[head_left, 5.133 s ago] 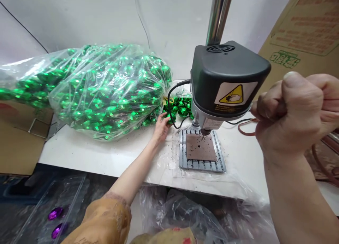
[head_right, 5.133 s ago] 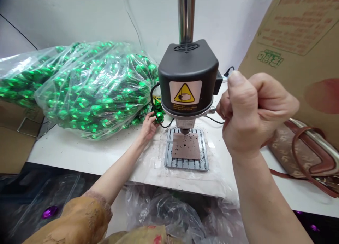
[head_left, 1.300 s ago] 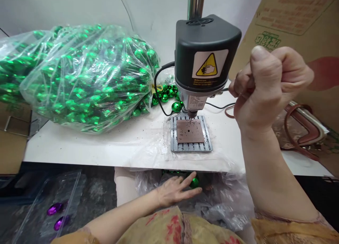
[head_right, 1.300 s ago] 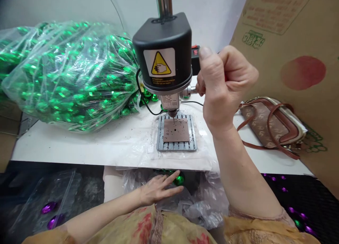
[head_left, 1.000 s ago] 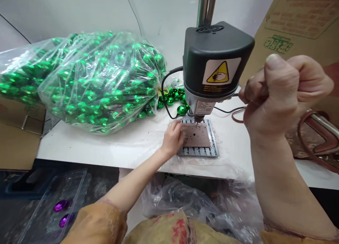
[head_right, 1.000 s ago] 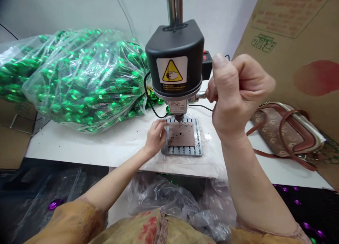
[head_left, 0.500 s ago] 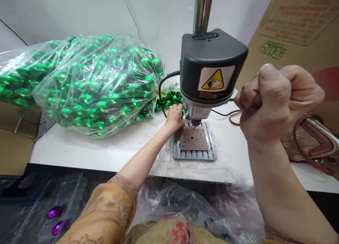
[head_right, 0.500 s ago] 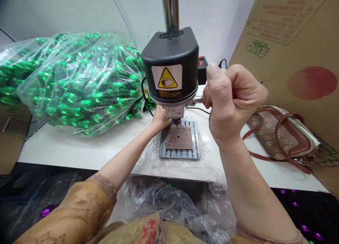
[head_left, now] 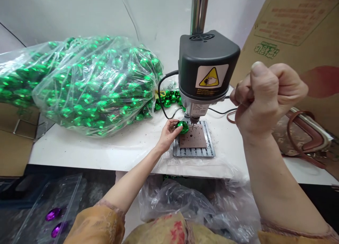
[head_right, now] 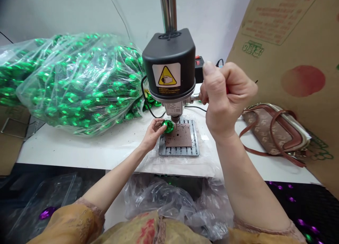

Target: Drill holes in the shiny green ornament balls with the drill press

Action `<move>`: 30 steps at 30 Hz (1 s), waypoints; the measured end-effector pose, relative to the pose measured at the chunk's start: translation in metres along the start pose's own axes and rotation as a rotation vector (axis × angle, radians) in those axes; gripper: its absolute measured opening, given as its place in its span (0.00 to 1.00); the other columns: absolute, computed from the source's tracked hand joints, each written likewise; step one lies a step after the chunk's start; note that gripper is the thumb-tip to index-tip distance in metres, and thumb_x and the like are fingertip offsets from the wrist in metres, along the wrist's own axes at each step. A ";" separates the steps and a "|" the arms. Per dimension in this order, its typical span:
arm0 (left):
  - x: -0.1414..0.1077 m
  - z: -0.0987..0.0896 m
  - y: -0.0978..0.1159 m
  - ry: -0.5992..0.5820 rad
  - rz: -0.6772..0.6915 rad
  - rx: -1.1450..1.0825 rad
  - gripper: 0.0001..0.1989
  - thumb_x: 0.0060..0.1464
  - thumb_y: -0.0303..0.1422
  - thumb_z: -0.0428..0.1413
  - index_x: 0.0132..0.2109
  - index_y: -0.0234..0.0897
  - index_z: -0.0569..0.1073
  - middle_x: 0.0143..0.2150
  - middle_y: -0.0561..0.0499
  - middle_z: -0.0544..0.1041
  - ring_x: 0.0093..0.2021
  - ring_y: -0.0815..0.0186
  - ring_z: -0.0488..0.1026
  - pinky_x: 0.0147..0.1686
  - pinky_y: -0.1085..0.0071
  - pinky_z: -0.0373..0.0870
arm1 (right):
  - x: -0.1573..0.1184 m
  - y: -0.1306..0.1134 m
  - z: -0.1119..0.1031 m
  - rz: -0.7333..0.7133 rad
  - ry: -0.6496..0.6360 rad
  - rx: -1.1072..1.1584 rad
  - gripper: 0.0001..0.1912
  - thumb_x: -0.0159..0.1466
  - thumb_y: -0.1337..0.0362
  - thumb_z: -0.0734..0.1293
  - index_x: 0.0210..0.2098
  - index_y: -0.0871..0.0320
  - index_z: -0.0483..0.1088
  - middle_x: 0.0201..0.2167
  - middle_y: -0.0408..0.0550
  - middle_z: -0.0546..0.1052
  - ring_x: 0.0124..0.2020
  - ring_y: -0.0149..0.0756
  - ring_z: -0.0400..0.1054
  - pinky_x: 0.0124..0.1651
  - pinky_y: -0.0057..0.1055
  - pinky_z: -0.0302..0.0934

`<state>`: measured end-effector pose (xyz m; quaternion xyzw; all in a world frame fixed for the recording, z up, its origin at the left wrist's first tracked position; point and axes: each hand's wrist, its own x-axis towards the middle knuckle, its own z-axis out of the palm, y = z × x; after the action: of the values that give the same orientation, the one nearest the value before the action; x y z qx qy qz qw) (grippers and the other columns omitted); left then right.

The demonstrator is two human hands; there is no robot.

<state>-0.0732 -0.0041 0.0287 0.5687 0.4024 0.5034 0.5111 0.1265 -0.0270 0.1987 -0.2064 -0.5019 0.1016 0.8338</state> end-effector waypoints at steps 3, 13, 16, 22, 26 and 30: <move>0.001 0.004 -0.005 0.039 0.029 -0.004 0.28 0.47 0.53 0.68 0.44 0.40 0.68 0.36 0.53 0.75 0.39 0.66 0.74 0.41 0.69 0.71 | -0.001 0.000 0.000 -0.014 -0.001 0.027 0.20 0.61 0.65 0.70 0.18 0.54 0.58 0.10 0.35 0.60 0.11 0.25 0.49 0.16 0.32 0.41; 0.002 0.008 -0.011 0.039 0.030 0.099 0.27 0.49 0.51 0.67 0.49 0.39 0.74 0.48 0.45 0.79 0.50 0.60 0.75 0.51 0.65 0.71 | -0.003 -0.004 0.000 0.008 -0.008 -0.060 0.22 0.64 0.62 0.69 0.18 0.55 0.56 0.12 0.34 0.59 0.13 0.23 0.49 0.19 0.29 0.43; 0.002 0.012 -0.013 0.019 0.057 0.124 0.26 0.51 0.50 0.66 0.49 0.38 0.74 0.50 0.44 0.78 0.51 0.59 0.75 0.52 0.64 0.71 | -0.002 -0.001 -0.001 -0.010 -0.006 -0.039 0.23 0.62 0.59 0.71 0.18 0.54 0.56 0.12 0.34 0.59 0.13 0.24 0.48 0.19 0.30 0.42; 0.001 0.018 -0.019 -0.042 0.106 0.128 0.25 0.54 0.50 0.63 0.52 0.38 0.73 0.50 0.44 0.78 0.51 0.59 0.77 0.53 0.62 0.72 | -0.001 0.001 0.000 -0.031 0.003 -0.101 0.26 0.63 0.56 0.70 0.17 0.55 0.54 0.11 0.34 0.56 0.12 0.22 0.48 0.17 0.29 0.41; 0.002 0.017 -0.025 -0.060 0.106 0.154 0.27 0.55 0.51 0.63 0.54 0.39 0.73 0.54 0.43 0.78 0.54 0.57 0.76 0.56 0.61 0.71 | 0.000 -0.001 0.001 -0.029 -0.005 -0.094 0.23 0.64 0.64 0.68 0.18 0.55 0.53 0.11 0.34 0.57 0.12 0.22 0.48 0.17 0.28 0.41; 0.001 0.014 -0.024 -0.085 0.106 0.257 0.28 0.54 0.50 0.63 0.57 0.40 0.74 0.57 0.42 0.76 0.60 0.52 0.72 0.62 0.55 0.67 | -0.001 -0.006 0.002 0.011 -0.020 -0.145 0.23 0.66 0.65 0.65 0.19 0.56 0.51 0.13 0.34 0.57 0.15 0.18 0.50 0.21 0.24 0.44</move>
<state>-0.0579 -0.0021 0.0058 0.6708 0.4111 0.4493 0.4234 0.1240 -0.0319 0.2015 -0.2680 -0.5149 0.0719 0.8111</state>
